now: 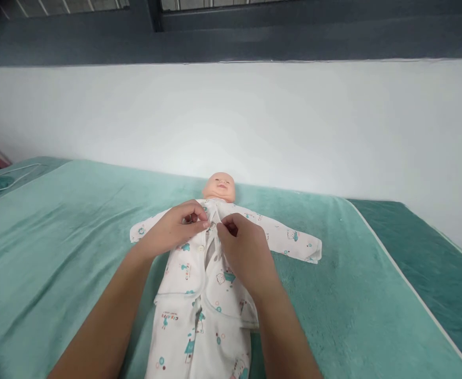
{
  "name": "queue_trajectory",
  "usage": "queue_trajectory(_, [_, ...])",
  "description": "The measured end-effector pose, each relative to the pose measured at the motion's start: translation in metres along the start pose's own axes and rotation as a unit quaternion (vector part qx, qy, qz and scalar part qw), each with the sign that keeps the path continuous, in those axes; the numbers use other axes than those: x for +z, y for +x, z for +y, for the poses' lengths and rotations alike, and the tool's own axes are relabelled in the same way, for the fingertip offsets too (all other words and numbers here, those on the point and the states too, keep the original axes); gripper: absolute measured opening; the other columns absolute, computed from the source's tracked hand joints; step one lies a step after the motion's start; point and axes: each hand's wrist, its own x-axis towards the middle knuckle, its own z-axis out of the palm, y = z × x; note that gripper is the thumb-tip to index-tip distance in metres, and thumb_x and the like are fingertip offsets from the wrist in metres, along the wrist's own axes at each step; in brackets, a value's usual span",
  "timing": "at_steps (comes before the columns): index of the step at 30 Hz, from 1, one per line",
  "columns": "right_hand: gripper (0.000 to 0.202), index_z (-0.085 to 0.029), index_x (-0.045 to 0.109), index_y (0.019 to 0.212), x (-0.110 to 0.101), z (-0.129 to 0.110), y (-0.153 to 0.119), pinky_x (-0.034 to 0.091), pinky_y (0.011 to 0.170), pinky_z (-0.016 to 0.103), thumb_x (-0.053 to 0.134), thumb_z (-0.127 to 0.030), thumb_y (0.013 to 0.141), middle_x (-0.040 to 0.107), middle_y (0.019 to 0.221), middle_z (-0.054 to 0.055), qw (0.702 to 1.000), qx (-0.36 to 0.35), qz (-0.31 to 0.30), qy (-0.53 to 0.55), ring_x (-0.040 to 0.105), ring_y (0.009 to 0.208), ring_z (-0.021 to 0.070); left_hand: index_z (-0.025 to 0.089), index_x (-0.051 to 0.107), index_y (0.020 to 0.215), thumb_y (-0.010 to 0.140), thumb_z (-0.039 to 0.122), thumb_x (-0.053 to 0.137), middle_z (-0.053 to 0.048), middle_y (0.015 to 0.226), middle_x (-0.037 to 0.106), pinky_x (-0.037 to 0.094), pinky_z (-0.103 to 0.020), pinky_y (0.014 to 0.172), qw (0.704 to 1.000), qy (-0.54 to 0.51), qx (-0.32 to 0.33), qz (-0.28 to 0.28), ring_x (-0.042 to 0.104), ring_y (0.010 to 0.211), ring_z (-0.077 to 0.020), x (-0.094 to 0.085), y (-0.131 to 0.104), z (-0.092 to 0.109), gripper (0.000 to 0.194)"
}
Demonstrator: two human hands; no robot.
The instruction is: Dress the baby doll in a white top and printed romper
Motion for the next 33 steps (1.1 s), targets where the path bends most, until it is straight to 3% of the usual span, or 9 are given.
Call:
queue_trajectory(2, [0.021, -0.022, 0.062, 0.075, -0.003, 0.002, 0.002, 0.033, 0.056, 0.028, 0.06, -0.041, 0.086, 0.056, 0.064, -0.003, 0.999, 0.018, -0.017, 0.047, 0.046, 0.058, 0.0127, 0.021, 0.064, 0.084, 0.085, 0.037, 0.063, 0.0, 0.087, 0.056, 0.042, -0.023, 0.054, 0.999, -0.013, -0.019, -0.037, 0.049, 0.066, -0.0103, -0.006, -0.002, 0.0, 0.017])
queue_trajectory(5, [0.024, -0.021, 0.062, 0.073, -0.003, 0.005, 0.005, 0.034, 0.057, 0.027, 0.063, -0.042, 0.085, 0.055, 0.062, -0.003, 0.992, 0.029, -0.046, 0.113, 0.046, 0.059, 0.0115, 0.021, 0.063, 0.083, 0.084, 0.036, 0.064, 0.002, 0.076, 0.052, 0.037, -0.021, 0.048, 0.998, -0.026, -0.039, -0.047, 0.046, 0.059, -0.0092, -0.008, -0.002, -0.001, 0.015])
queue_trajectory(9, [0.027, -0.019, 0.063, 0.072, 0.0, 0.011, 0.009, 0.037, 0.061, 0.026, 0.068, -0.044, 0.083, 0.057, 0.064, -0.002, 0.975, 0.024, -0.072, 0.21, 0.049, 0.062, 0.0108, 0.021, 0.06, 0.083, 0.086, 0.038, 0.062, 0.005, 0.067, 0.048, 0.031, -0.021, 0.044, 0.996, -0.07, -0.045, -0.023, 0.04, 0.051, -0.0069, 0.0, -0.003, 0.003, 0.017])
queue_trajectory(15, [0.028, -0.018, 0.066, 0.077, 0.005, 0.019, 0.015, 0.037, 0.058, 0.024, 0.072, -0.044, 0.082, 0.057, 0.066, -0.002, 0.936, -0.006, -0.086, 0.341, 0.047, 0.06, 0.0091, 0.019, 0.061, 0.084, 0.086, 0.038, 0.063, 0.003, 0.074, 0.054, 0.031, -0.021, 0.053, 0.99, -0.131, -0.031, 0.035, 0.041, 0.06, -0.0076, 0.013, -0.003, 0.01, 0.019])
queue_trajectory(22, [0.025, -0.018, 0.069, 0.079, 0.006, 0.024, 0.018, 0.041, 0.06, 0.023, 0.074, -0.042, 0.082, 0.06, 0.068, -0.001, 0.926, -0.004, -0.111, 0.36, 0.051, 0.061, 0.0091, 0.021, 0.06, 0.082, 0.086, 0.04, 0.062, 0.005, 0.063, 0.045, 0.026, -0.022, 0.047, 0.987, -0.148, -0.055, -0.009, 0.031, 0.05, -0.007, 0.008, -0.003, 0.008, 0.02])
queue_trajectory(33, [0.02, -0.018, 0.069, 0.081, 0.005, 0.024, 0.018, 0.044, 0.058, 0.022, 0.07, -0.038, 0.086, 0.064, 0.073, 0.001, 0.93, -0.009, -0.121, 0.346, 0.054, 0.062, 0.0088, 0.021, 0.062, 0.091, 0.086, 0.039, 0.063, 0.003, 0.075, 0.056, 0.027, -0.02, 0.042, 0.985, -0.162, -0.051, -0.03, 0.036, 0.05, -0.0056, 0.005, -0.002, 0.005, 0.019])
